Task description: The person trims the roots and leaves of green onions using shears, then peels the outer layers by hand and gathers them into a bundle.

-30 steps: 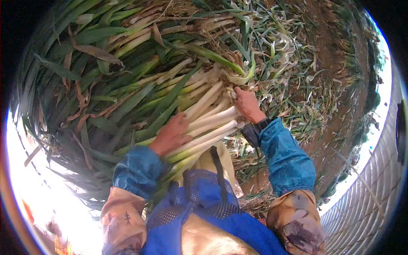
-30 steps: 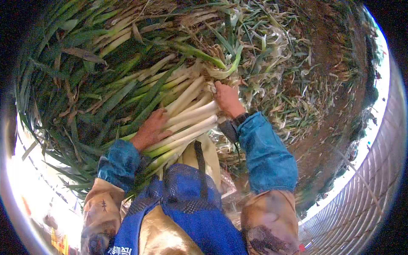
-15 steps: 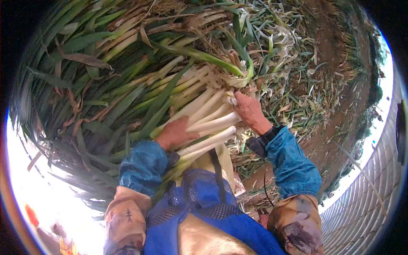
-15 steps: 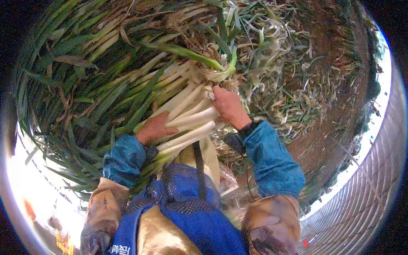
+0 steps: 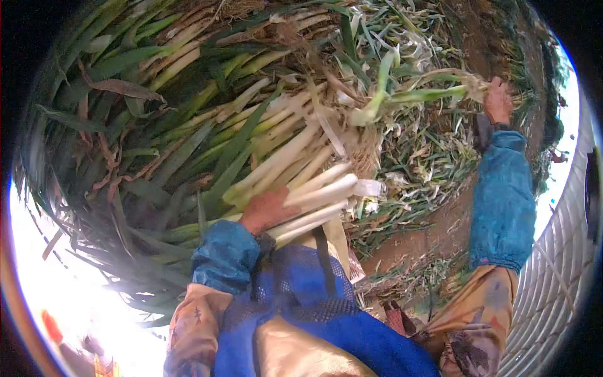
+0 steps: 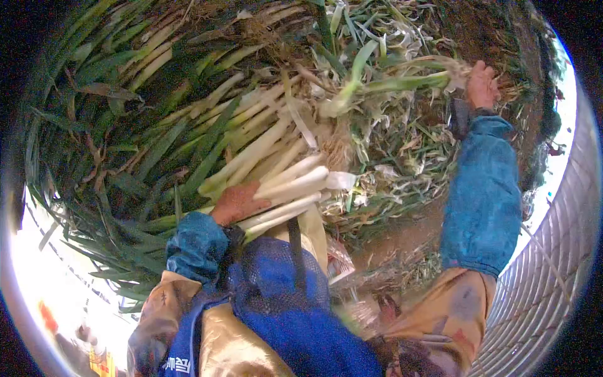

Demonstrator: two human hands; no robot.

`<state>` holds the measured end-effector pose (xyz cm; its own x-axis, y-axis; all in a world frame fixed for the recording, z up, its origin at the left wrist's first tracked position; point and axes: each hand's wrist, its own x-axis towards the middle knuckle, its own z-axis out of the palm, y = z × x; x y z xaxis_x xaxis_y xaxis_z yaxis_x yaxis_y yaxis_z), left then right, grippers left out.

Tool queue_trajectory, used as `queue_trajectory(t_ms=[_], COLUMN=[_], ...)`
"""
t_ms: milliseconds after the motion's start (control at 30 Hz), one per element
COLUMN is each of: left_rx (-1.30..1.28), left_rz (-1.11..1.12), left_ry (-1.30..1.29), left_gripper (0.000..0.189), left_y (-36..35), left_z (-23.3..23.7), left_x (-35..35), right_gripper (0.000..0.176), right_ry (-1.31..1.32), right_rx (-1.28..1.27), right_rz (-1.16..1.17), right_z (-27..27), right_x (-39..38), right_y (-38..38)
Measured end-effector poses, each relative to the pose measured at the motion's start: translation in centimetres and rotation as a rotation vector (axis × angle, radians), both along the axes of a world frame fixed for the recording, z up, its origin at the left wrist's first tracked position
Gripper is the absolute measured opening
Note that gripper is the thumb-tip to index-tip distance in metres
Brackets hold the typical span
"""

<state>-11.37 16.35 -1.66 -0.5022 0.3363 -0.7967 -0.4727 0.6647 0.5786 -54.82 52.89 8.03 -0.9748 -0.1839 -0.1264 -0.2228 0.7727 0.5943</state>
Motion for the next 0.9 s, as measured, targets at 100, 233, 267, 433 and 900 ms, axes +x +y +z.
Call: queue_trajectory(t_ms=[100,233,267,433,900], left_rx=[0.002,-0.007,-0.010,-0.009,0.007], left_rz=[0.069,0.136,0.102,0.047,0.078], left_ry=[0.159,0.286,0.285,0.270,0.257], left_gripper=[0.058,0.053,0.053,0.051,0.051], left_y=[0.0,0.1,0.1,0.0,0.6], left_z=[-1.2,-1.0,-1.0,0.2,-0.6], left_x=[1.3,2.0,2.0,1.1,2.3], right_gripper=[0.029,0.032,0.032,0.041,0.022], right_ry=[-0.022,-0.807,-0.727,-0.989,-0.726], right_rx=[-0.081,-0.526,-0.819,-0.663,-0.718], right_rz=[0.367,0.455,0.756,0.848,0.242], right_z=[0.5,-10.4,-14.7,-14.9,-16.1], right_x=[4.5,18.3,22.3,31.0,19.0], right_y=[-6.3,-18.0,-19.0,-25.0,-24.5])
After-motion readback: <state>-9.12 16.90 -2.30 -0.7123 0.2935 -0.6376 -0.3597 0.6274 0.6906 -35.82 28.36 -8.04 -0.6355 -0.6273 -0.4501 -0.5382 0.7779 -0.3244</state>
